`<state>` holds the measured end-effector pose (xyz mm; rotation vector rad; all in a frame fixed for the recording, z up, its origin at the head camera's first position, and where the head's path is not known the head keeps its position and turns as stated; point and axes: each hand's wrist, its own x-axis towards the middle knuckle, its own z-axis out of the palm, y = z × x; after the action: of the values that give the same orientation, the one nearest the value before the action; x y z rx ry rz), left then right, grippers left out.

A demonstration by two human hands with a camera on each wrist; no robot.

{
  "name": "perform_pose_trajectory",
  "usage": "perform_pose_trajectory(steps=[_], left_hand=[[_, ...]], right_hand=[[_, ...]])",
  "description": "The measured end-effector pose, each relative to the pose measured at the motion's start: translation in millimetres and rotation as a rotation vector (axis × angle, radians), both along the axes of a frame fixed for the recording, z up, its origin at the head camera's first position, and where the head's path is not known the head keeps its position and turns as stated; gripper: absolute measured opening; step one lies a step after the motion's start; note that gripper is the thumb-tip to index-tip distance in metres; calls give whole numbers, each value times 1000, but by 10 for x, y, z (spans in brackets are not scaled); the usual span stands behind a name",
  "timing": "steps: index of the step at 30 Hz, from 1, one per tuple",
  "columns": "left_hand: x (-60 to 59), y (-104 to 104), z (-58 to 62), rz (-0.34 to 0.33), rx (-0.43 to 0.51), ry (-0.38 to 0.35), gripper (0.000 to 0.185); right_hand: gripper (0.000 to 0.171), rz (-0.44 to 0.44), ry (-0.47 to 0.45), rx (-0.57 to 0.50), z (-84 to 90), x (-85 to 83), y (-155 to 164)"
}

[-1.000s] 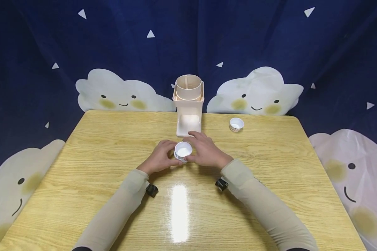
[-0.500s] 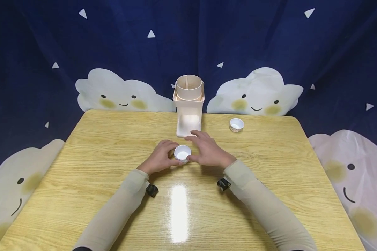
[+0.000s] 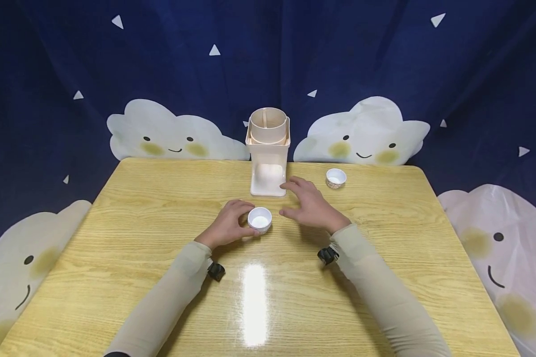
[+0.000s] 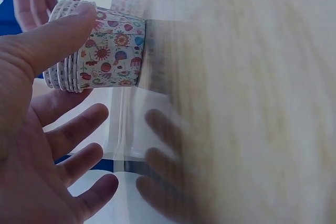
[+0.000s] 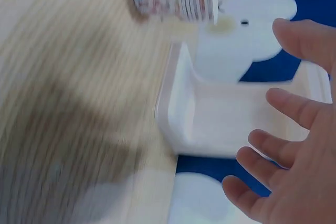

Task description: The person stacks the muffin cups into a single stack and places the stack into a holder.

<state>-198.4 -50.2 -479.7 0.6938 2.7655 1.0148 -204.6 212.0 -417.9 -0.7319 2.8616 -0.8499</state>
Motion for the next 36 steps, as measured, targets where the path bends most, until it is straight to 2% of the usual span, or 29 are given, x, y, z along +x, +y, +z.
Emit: perform_pose_trajectory(steps=[10, 14, 21, 25, 30, 36], left_hand=[[8, -10, -5, -2, -11, 2, 64], [12, -9, -1, 3, -11, -5, 64], [6, 14, -23, 1, -12, 8, 66], [5, 19, -15, 5, -16, -3, 65], [11, 12, 2, 3, -20, -10, 62], [22, 5, 10, 4, -13, -13, 61]], right_hand=[[59, -126, -33, -65, 73, -64, 379], [55, -177, 20, -107, 67, -112, 543], [50, -327, 122, -101, -119, -261, 858], [53, -433, 94, -50, -201, -299, 945], [64, -566, 55, -8, -308, -366, 1005], [78, -662, -40, -2, -420, -506, 1064]])
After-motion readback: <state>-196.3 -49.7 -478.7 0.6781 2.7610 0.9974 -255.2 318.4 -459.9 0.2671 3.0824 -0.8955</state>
